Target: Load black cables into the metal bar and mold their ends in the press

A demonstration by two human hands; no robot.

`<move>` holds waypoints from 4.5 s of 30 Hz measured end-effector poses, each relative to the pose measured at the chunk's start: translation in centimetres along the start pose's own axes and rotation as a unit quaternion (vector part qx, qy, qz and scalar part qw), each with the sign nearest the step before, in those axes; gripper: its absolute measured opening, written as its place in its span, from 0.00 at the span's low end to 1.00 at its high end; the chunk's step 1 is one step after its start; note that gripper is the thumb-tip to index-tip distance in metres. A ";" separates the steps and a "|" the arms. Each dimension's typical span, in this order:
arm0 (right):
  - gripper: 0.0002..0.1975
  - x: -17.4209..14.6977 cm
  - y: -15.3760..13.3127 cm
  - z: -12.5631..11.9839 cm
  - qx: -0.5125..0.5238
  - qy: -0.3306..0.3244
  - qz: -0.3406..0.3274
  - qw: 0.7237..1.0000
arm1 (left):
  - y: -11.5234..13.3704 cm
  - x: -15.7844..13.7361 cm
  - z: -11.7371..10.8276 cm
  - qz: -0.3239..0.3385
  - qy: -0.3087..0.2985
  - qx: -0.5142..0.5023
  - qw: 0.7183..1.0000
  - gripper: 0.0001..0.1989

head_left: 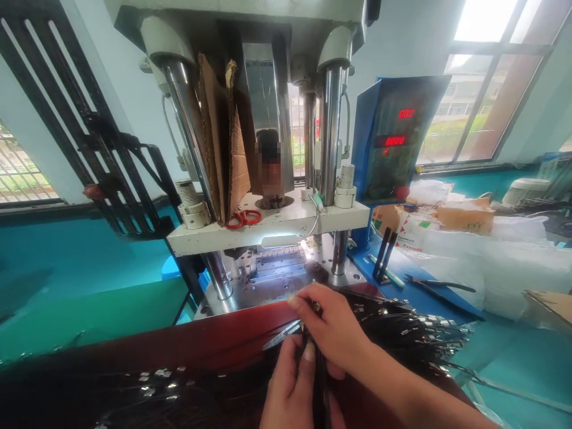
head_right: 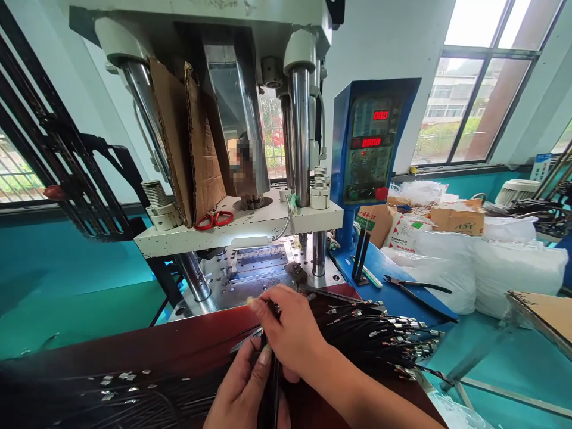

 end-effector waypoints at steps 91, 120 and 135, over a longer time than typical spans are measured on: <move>0.14 2.8 7.8 -2.3 -0.278 -0.265 -0.069 0.921 | -0.3 -1.4 -2.4 -0.060 0.005 -0.209 0.976 0.13; 0.06 5.6 5.5 4.2 0.265 -0.217 0.208 0.916 | -0.4 2.9 -0.9 -0.125 -0.189 -0.162 0.960 0.09; 0.13 4.7 9.1 2.9 0.306 -0.103 0.273 0.906 | 3.3 3.7 -2.7 -0.097 -0.025 -0.104 0.990 0.08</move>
Point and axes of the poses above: each hand's wrist, its own x-axis towards the middle knuckle, its own z-axis out of the palm, y = z × x, the point moved 6 cm from there along x, towards the middle knuckle, and after that the axes turned 1 degree about y, right-handed, at the moved point
